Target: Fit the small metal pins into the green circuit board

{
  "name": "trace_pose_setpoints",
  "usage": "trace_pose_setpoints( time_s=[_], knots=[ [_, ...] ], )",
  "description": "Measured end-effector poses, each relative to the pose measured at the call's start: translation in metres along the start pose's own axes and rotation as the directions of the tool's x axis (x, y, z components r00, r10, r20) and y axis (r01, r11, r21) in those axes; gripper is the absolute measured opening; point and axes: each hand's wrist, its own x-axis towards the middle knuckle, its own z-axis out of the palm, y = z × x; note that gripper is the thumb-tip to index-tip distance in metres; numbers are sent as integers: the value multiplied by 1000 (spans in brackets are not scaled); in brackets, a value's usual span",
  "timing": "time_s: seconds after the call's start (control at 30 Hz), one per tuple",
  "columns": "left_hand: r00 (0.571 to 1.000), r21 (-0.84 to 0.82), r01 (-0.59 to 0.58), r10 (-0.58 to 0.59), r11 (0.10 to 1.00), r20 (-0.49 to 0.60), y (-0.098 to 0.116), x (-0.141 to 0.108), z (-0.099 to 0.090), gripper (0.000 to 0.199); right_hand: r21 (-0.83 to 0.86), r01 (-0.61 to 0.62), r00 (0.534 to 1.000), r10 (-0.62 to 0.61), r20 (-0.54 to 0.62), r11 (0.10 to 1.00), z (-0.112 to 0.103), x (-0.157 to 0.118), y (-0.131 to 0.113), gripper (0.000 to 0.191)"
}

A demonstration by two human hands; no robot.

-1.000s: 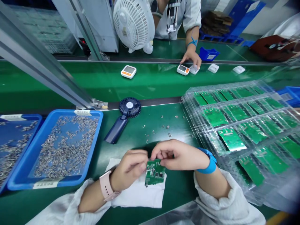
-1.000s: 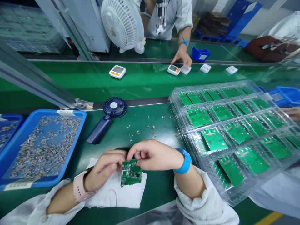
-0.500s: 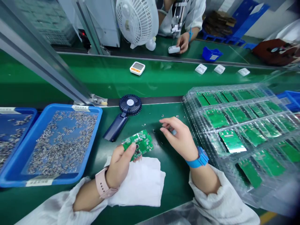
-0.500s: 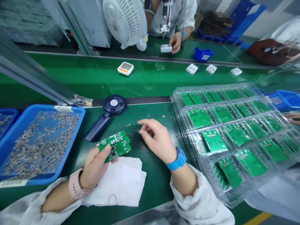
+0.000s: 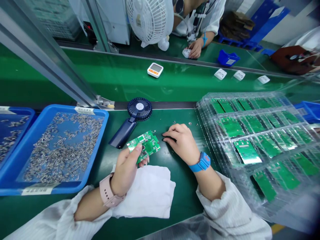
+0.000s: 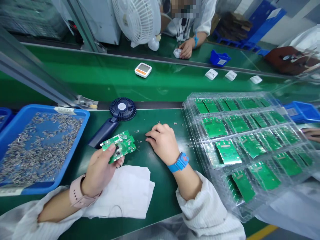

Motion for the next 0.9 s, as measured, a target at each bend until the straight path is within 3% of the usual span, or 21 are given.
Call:
trace_pose_setpoints(
  time_s=[0.67,0.9],
  knots=[
    [998,36,-44,42,998,42,-2,2,-3,44,-22,-14,990,17,140,1000,-13,-4,-8,5],
    [997,49,-54,52,997,51,-2,2,-3,42,4,88,983,-88,159,996,-13,-6,-8,7]
  ],
)
